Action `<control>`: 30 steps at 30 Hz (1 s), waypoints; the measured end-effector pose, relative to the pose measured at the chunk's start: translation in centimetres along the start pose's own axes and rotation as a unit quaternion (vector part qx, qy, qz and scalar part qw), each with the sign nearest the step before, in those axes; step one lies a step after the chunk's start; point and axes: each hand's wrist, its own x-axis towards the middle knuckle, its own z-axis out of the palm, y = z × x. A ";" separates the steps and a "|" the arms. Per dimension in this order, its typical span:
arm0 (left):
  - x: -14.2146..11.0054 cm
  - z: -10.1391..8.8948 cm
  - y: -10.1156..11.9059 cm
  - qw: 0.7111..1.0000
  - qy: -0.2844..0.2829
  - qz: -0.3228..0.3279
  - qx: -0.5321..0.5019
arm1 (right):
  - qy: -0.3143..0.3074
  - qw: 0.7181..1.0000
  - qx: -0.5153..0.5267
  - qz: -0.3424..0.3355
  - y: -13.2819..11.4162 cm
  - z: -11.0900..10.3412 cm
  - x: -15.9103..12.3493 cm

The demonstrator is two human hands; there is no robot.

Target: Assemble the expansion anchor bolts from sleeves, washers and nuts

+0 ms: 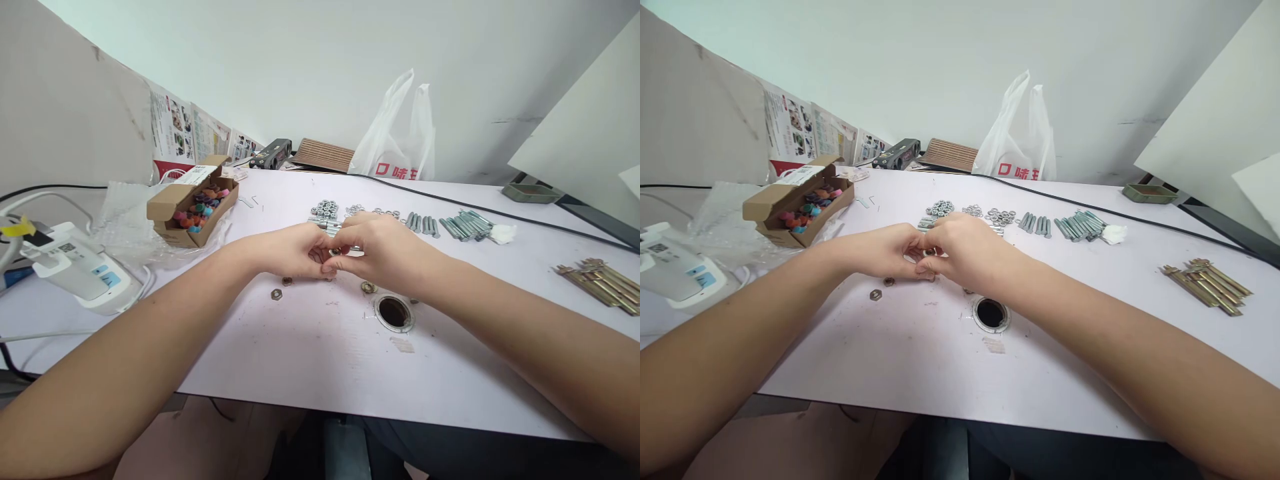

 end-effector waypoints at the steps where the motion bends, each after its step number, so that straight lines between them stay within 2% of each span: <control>1: 0.0 0.0 0.0 1.000 0.001 0.001 0.003 | 0.003 1.000 -0.010 0.003 0.0 0.1 0.0; 5: 0.2 0.0 0.0 1.000 0.002 0.002 -0.002 | 0.011 1.000 -0.009 -0.005 0.0 0.4 -0.3; 9: 0.2 0.2 0.1 1.000 -0.005 -0.009 -0.022 | 0.006 0.999 0.045 -0.012 0.2 0.2 -0.5; 12: 0.1 0.1 0.2 1.000 0.000 -0.022 -0.021 | -0.044 0.989 0.138 0.008 0.7 -0.4 -0.3; 15: 0.0 0.0 0.3 1.000 0.004 -0.019 -0.005 | -0.102 0.967 0.233 0.014 1.4 -0.6 -0.2; 17: 0.0 -0.1 0.4 1.000 0.003 -0.009 -0.001 | -0.114 0.955 0.272 0.005 1.8 -0.6 -0.2; 21: 0.1 -0.1 0.3 1.000 -0.008 0.004 -0.007 | -0.098 0.957 0.273 -0.001 1.8 -0.5 -0.4; 26: 0.1 -0.1 0.1 1.000 -0.007 -0.002 -0.013 | -0.029 0.974 0.222 0.042 1.0 -0.2 -0.7; 28: 0.1 -0.1 0.1 1.000 -0.007 -0.006 -0.013 | -0.010 0.968 0.244 0.060 1.0 0.2 -0.9; 30: 0.0 -0.1 0.1 1.000 -0.010 -0.007 -0.011 | -0.011 0.947 0.311 0.085 1.3 0.8 -1.2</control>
